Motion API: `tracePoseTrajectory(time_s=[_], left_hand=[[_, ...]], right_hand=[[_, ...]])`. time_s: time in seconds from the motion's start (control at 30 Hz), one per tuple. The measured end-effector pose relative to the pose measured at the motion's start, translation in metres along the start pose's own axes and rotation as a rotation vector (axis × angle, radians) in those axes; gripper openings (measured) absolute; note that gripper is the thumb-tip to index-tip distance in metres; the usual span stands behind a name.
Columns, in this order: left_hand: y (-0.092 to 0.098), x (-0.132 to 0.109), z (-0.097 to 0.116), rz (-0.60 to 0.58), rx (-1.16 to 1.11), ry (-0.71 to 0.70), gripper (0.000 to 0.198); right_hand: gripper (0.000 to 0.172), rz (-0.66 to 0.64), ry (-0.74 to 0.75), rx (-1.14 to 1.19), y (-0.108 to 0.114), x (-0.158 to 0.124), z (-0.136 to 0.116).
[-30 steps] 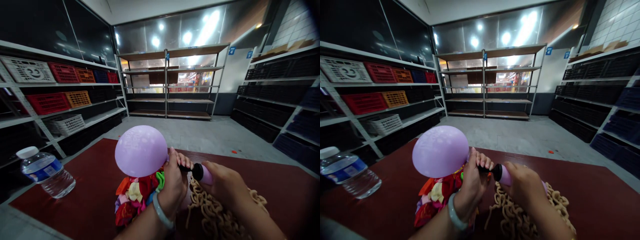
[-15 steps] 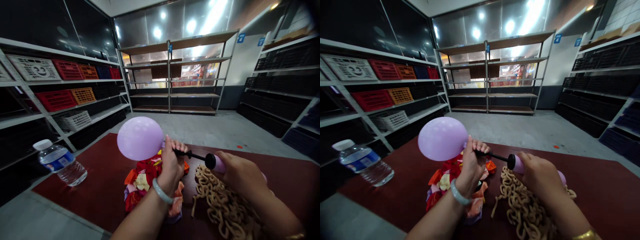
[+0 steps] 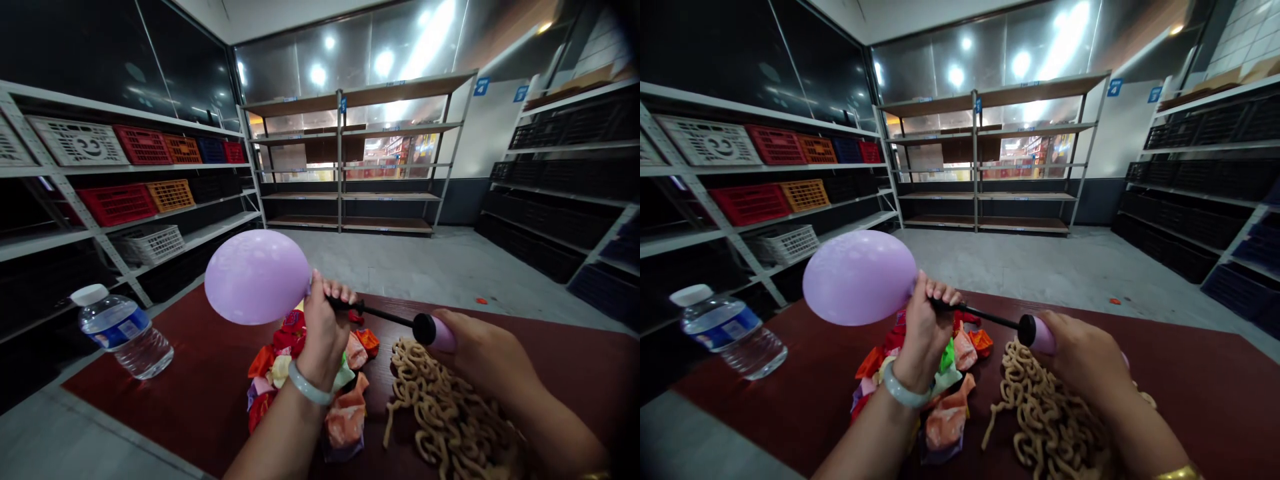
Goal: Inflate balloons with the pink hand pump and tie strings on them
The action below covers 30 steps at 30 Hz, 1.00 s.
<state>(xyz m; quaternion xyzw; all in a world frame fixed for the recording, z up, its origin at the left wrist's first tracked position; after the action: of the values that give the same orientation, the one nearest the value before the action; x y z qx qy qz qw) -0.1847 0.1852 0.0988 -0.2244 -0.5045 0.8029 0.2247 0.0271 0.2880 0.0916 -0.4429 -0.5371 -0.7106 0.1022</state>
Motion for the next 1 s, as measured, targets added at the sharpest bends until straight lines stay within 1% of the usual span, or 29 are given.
tracePoseTrajectory(time_s=[0.07, 0.13, 0.23, 0.33, 0.37, 0.43, 0.5, 0.57, 0.7, 0.77, 0.83, 0.9, 0.93, 1.0], left_hand=[[0.001, 0.006, 0.006, 0.007, -0.018, -0.02, 0.046], [0.003, 0.007, -0.001, 0.007, -0.023, -0.012, 0.046], [0.006, -0.004, -0.029, -0.012, -0.013, 0.032, 0.046], [0.008, -0.022, -0.06, -0.049, 0.02, 0.089, 0.047], [0.008, -0.027, -0.067, -0.059, 0.033, 0.103, 0.047], [0.009, -0.033, -0.075, -0.073, 0.052, 0.111, 0.047], [0.007, -0.033, -0.073, -0.079, 0.075, 0.098, 0.048], [0.004, -0.027, -0.06, -0.077, 0.089, 0.077, 0.048], [0.0, -0.004, -0.014, -0.045, 0.038, 0.0, 0.047], [-0.001, 0.006, 0.01, -0.048, 0.006, -0.06, 0.047], [-0.001, 0.012, 0.022, -0.05, -0.016, -0.085, 0.047], [0.0, 0.013, 0.019, -0.048, -0.034, -0.065, 0.047], [0.001, 0.011, 0.012, -0.046, -0.042, -0.041, 0.047], [0.002, 0.004, -0.008, -0.047, -0.046, 0.016, 0.047]], right_hand=[[0.041, 0.004, 0.001, -0.053, 0.001, 0.0, 0.006], [0.042, 0.018, 0.004, -0.091, 0.002, 0.0, 0.004], [0.042, 0.014, 0.02, -0.108, 0.001, -0.001, -0.009], [0.037, -0.018, 0.028, -0.112, -0.002, -0.002, -0.026], [0.035, -0.024, 0.031, -0.107, -0.002, -0.002, -0.031], [0.036, -0.021, 0.039, -0.081, -0.002, -0.003, -0.038], [0.037, -0.021, 0.038, -0.046, -0.004, -0.002, -0.039], [0.038, -0.033, 0.029, -0.008, -0.006, -0.002, -0.034], [0.04, -0.015, -0.001, 0.024, -0.004, 0.0, -0.01], [0.042, -0.004, -0.01, 0.016, -0.001, 0.0, 0.001], [0.043, -0.002, -0.01, -0.011, 0.001, 0.0, 0.008], [0.044, 0.009, -0.007, -0.055, 0.004, 0.001, 0.01], [0.044, 0.016, -0.002, -0.076, 0.006, 0.001, 0.008], [0.043, 0.018, 0.003, -0.097, 0.008, 0.002, 0.001]])
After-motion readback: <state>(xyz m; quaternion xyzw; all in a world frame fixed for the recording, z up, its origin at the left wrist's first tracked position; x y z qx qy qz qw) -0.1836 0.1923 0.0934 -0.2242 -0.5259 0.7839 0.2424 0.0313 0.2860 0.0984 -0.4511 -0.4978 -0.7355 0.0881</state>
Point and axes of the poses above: each hand's wrist, its own x-axis towards the middle knuckle, its own y-axis out of the back of the hand, z = x × y, the point moved 10 cm from there along x, towards the middle knuckle, and after that the axes turned 15 degrees about z, right-handed, at the moved point
